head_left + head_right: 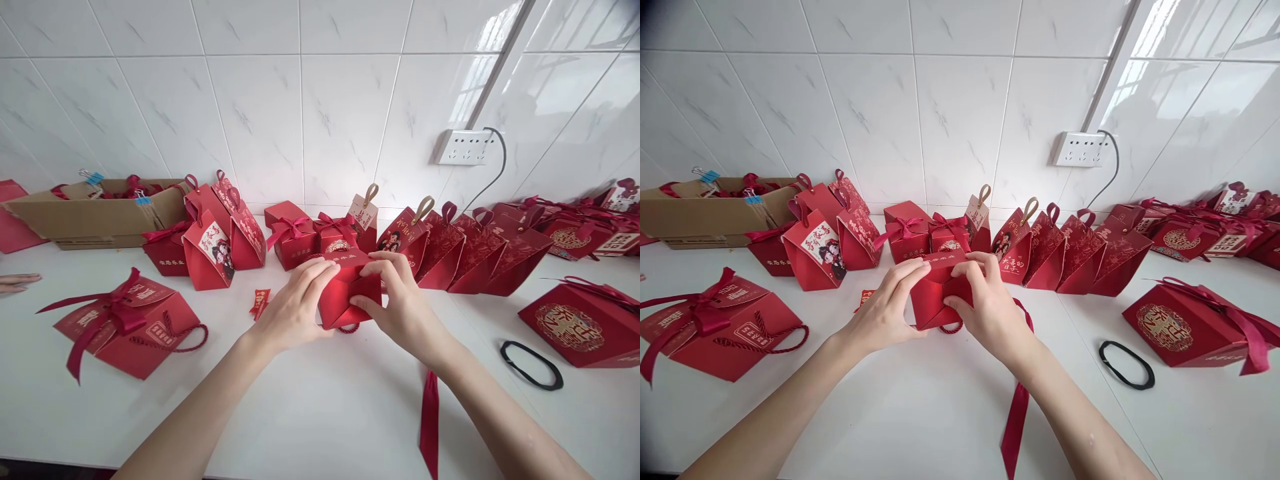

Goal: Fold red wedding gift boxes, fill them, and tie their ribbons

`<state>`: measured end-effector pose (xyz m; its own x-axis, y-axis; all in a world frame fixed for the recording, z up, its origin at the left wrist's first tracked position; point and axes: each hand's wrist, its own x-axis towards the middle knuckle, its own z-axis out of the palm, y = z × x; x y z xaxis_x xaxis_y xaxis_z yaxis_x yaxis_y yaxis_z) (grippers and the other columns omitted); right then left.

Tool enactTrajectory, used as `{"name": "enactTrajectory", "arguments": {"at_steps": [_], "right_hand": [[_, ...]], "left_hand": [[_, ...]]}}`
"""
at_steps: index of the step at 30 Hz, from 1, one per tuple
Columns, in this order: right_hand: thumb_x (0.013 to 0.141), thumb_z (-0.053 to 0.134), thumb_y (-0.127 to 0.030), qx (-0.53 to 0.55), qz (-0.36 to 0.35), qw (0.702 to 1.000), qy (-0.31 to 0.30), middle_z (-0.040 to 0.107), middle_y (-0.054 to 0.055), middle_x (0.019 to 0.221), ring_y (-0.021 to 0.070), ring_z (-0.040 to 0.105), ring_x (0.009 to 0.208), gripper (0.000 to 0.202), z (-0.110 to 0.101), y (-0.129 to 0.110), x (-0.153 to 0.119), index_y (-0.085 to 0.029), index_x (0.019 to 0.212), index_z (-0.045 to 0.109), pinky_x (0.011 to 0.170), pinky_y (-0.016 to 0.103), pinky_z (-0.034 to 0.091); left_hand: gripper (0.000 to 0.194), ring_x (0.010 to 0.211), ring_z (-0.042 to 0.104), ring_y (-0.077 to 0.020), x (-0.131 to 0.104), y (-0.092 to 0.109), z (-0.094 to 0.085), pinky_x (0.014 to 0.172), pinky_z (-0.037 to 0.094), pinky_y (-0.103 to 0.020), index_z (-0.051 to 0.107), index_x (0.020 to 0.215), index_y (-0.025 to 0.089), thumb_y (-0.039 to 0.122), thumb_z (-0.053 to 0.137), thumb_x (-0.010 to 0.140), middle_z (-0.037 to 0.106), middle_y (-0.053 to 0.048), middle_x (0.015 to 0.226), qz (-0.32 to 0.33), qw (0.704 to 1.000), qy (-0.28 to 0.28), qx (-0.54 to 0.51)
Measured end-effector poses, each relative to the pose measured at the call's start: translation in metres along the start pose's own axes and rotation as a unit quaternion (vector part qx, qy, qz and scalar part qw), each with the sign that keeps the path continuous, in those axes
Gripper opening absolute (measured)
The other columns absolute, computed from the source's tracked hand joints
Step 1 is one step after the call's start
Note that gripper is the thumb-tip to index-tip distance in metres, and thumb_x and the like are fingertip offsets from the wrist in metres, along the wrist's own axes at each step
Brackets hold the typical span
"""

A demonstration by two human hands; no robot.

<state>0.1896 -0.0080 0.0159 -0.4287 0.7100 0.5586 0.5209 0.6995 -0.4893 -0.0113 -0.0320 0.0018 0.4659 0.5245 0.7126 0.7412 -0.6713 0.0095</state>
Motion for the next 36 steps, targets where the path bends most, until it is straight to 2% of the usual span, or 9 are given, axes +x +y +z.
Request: {"name": "enactTrajectory", "arguments": {"at_steps": [13,16,19,21,25,28,31,33,36], "right_hand": [[0.084,0.058,-0.047,0.219,0.091,0.97,-0.046,0.043,0.007,0.137,0.0239,0.044,0.126,0.056,-0.008,0.0,0.004,-0.032,0.132,0.034,0.1,0.046,0.045],[0.084,0.052,-0.057,0.276,0.144,0.95,0.023,0.037,0.008,0.143,0.025,0.039,0.131,0.059,-0.009,0.003,0.007,-0.033,0.134,0.032,0.101,0.047,0.042],[0.084,0.031,-0.07,0.325,0.263,0.906,0.07,0.038,0.012,0.143,0.0281,0.046,0.126,0.066,-0.015,0.006,0.012,-0.029,0.136,0.033,0.094,0.047,0.048],[0.082,0.019,-0.075,0.407,0.325,0.852,-0.051,0.047,0.018,0.135,0.0318,0.057,0.113,0.078,-0.02,0.005,0.015,-0.022,0.136,0.036,0.083,0.048,0.054],[0.082,0.027,-0.073,0.562,0.3,0.746,-0.193,0.065,0.014,0.113,0.0313,0.064,0.1,0.072,-0.018,-0.002,0.013,-0.02,0.126,0.051,0.079,0.049,0.055],[0.083,0.041,-0.065,0.55,0.283,0.782,-0.083,0.067,0.011,0.108,0.0294,0.065,0.098,0.059,-0.013,0.0,0.009,-0.022,0.12,0.054,0.082,0.047,0.054],[0.076,0.062,-0.055,0.403,0.162,0.9,-0.025,0.057,0.014,0.122,0.03,0.059,0.108,0.065,-0.01,0.01,0.007,-0.02,0.127,0.044,0.091,0.048,0.049],[0.065,0.076,-0.047,0.258,0.02,0.966,-0.005,0.043,0.017,0.134,0.0316,0.047,0.121,0.087,-0.007,0.017,0.006,-0.021,0.136,0.031,0.097,0.048,0.044],[0.06,0.079,-0.047,0.115,-0.124,0.986,-0.004,0.027,0.017,0.137,0.0333,0.033,0.13,0.11,-0.001,0.022,0.003,-0.026,0.143,0.009,0.099,0.051,0.041]], "left_hand": [[0.099,0.122,0.047,-0.029,-0.001,0.003,-0.006,0.097,0.051,-0.038,0.021,0.14,0.019,0.025,0.078,0.059,0.043,-0.015,0.131,-0.043,0.998,0.021,-0.031],[0.095,0.124,0.044,-0.03,0.001,0.001,-0.003,0.1,0.048,-0.04,0.021,0.14,0.017,0.029,0.076,0.063,0.042,-0.016,0.129,-0.054,0.995,0.085,-0.01],[0.1,0.128,0.039,-0.0339,0.002,-0.002,0.003,0.099,0.047,-0.046,0.017,0.14,0.02,0.033,0.078,0.061,0.034,-0.017,0.131,-0.078,0.97,0.232,0.009],[0.108,0.129,0.037,-0.0361,0.002,-0.001,0.009,0.097,0.047,-0.05,0.012,0.139,0.024,0.035,0.081,0.058,0.029,-0.017,0.133,-0.074,0.948,0.308,0.008],[0.111,0.134,0.03,-0.0386,-0.004,0.007,0.02,0.101,0.041,-0.055,0.009,0.14,0.022,0.039,0.081,0.057,0.027,-0.019,0.133,0.002,0.967,0.25,-0.048],[0.095,0.138,0.018,-0.0402,-0.008,0.01,0.021,0.105,0.033,-0.061,0.017,0.138,0.018,0.057,0.066,0.066,0.026,-0.022,0.137,0.037,0.976,0.146,-0.159],[0.089,0.136,0.027,-0.037,-0.007,0.006,0.012,0.105,0.036,-0.058,0.019,0.136,0.018,0.067,0.053,0.071,0.026,-0.022,0.143,-0.055,0.955,0.088,-0.279],[0.091,0.132,0.036,-0.0339,-0.004,0.003,0.004,0.102,0.042,-0.053,0.011,0.141,0.02,0.055,0.061,0.073,0.03,-0.02,0.144,-0.112,0.945,0.049,-0.304],[0.095,0.124,0.047,-0.0308,-0.001,-0.001,-0.009,0.094,0.05,-0.048,0.006,0.143,0.03,0.028,0.067,0.071,0.041,-0.011,0.14,-0.127,0.955,-0.015,-0.269]]}}
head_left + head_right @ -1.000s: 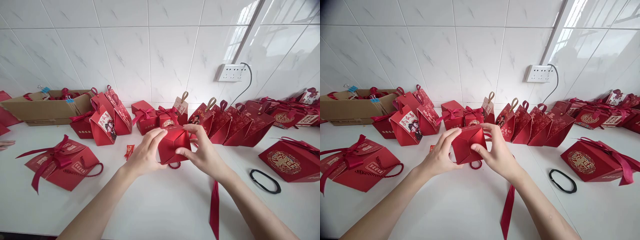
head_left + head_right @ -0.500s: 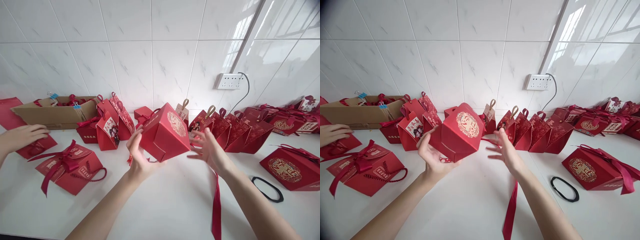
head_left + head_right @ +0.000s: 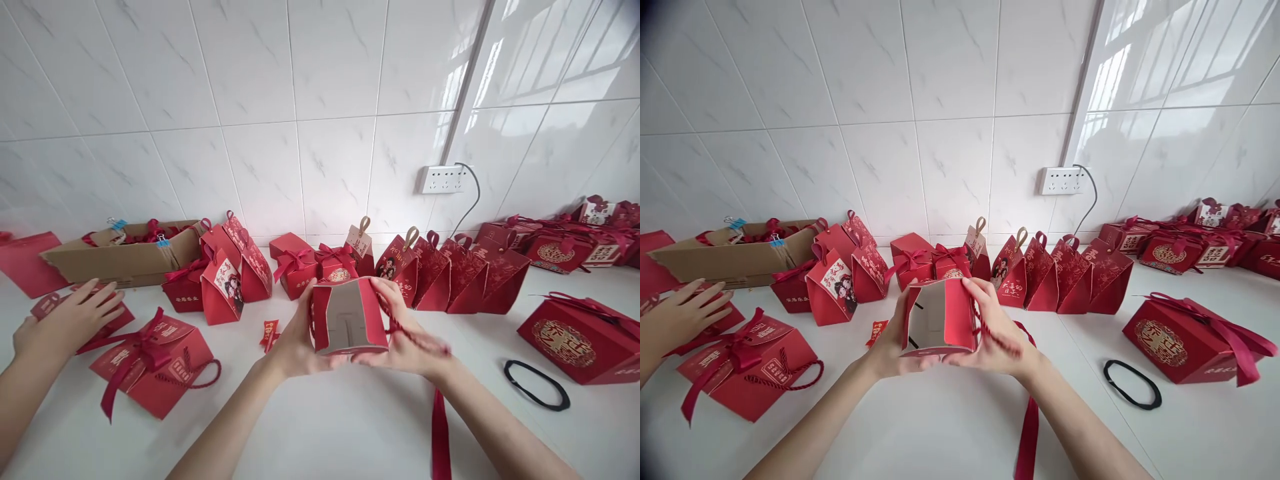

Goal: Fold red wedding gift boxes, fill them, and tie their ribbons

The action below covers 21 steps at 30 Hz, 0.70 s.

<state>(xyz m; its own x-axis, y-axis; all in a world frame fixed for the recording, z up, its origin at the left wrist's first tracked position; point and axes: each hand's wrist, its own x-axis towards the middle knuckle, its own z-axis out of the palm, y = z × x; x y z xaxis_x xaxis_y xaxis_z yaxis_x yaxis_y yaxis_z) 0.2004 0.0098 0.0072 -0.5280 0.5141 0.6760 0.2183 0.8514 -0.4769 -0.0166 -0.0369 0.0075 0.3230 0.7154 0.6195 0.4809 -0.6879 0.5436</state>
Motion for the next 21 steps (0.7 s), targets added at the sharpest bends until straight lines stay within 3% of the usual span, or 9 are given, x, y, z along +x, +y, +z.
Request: {"name": "enactTrajectory", "arguments": {"at_steps": [2,4,7,10,13,18,20,21], "right_hand": [[0.064,0.074,-0.054,-0.009,-0.035,0.999,-0.014,0.024,0.015,0.135,0.0334,0.031,0.131,0.109,0.003,0.0,-0.002,-0.03,0.144,0.004,0.098,0.053,0.041],[0.068,0.063,-0.066,0.049,-0.04,0.998,-0.006,0.025,0.014,0.136,0.033,0.03,0.132,0.102,0.003,-0.004,-0.002,-0.032,0.144,0.003,0.1,0.053,0.039],[0.074,0.039,-0.079,0.168,0.047,0.984,0.037,0.029,0.013,0.141,0.0305,0.033,0.133,0.088,0.0,-0.017,0.0,-0.033,0.143,0.009,0.101,0.051,0.038],[0.082,0.051,-0.059,0.129,0.173,0.976,0.026,0.034,0.009,0.144,0.0281,0.036,0.132,0.068,-0.003,-0.032,0.004,-0.034,0.139,0.024,0.102,0.048,0.038],[0.08,0.057,-0.033,0.092,0.252,0.963,0.004,0.044,0.006,0.14,0.0272,0.043,0.127,0.055,-0.008,-0.036,0.009,-0.031,0.132,0.04,0.099,0.045,0.043],[0.08,0.057,-0.037,0.267,0.403,0.874,0.047,0.066,0.013,0.111,0.0289,0.066,0.094,0.055,-0.022,-0.028,0.014,-0.019,0.132,0.047,0.075,0.042,0.056],[0.08,0.059,-0.038,0.232,0.405,0.883,0.056,0.067,0.011,0.11,0.0286,0.066,0.094,0.056,-0.027,-0.028,0.015,-0.02,0.131,0.048,0.075,0.041,0.057],[0.08,0.059,-0.038,0.197,0.393,0.897,0.054,0.066,0.01,0.112,0.0284,0.065,0.096,0.054,-0.028,-0.03,0.015,-0.021,0.13,0.05,0.076,0.041,0.057]], "left_hand": [[0.098,0.123,0.048,-0.0304,0.0,0.002,-0.005,0.094,0.05,-0.047,0.008,0.143,0.034,0.022,0.07,0.068,0.041,-0.007,0.139,-0.003,0.999,-0.016,0.029],[0.102,0.127,0.043,-0.0314,-0.002,0.001,-0.005,0.098,0.048,-0.047,0.008,0.143,0.033,0.023,0.072,0.065,0.037,-0.008,0.141,-0.013,0.999,-0.012,0.051],[0.103,0.13,0.039,-0.0339,-0.006,-0.003,0.0,0.099,0.047,-0.049,0.004,0.144,0.031,0.021,0.071,0.066,0.036,-0.012,0.139,-0.017,0.995,-0.004,0.101],[0.109,0.126,0.043,-0.0363,-0.007,-0.007,0.006,0.093,0.051,-0.051,-0.001,0.145,0.032,0.019,0.072,0.065,0.04,-0.015,0.135,0.001,0.987,0.018,0.158],[0.119,0.121,0.049,-0.0362,-0.006,-0.007,0.009,0.082,0.057,-0.049,-0.006,0.144,0.033,0.02,0.078,0.06,0.043,-0.015,0.134,-0.016,0.985,0.027,0.168],[0.126,0.11,0.059,-0.0289,-0.002,-0.006,0.002,0.07,0.059,-0.04,-0.008,0.144,0.033,0.019,0.083,0.057,0.047,-0.014,0.136,-0.048,0.992,-0.017,0.114],[0.116,0.103,0.063,-0.0237,-0.001,-0.005,-0.001,0.068,0.057,-0.034,0.002,0.145,0.033,0.011,0.08,0.061,0.055,-0.01,0.13,-0.032,0.992,-0.024,0.123],[0.105,0.096,0.066,-0.0202,0.0,-0.004,-0.002,0.065,0.056,-0.031,0.011,0.144,0.034,0.008,0.076,0.065,0.061,-0.006,0.122,-0.022,0.987,0.005,0.159]]}}
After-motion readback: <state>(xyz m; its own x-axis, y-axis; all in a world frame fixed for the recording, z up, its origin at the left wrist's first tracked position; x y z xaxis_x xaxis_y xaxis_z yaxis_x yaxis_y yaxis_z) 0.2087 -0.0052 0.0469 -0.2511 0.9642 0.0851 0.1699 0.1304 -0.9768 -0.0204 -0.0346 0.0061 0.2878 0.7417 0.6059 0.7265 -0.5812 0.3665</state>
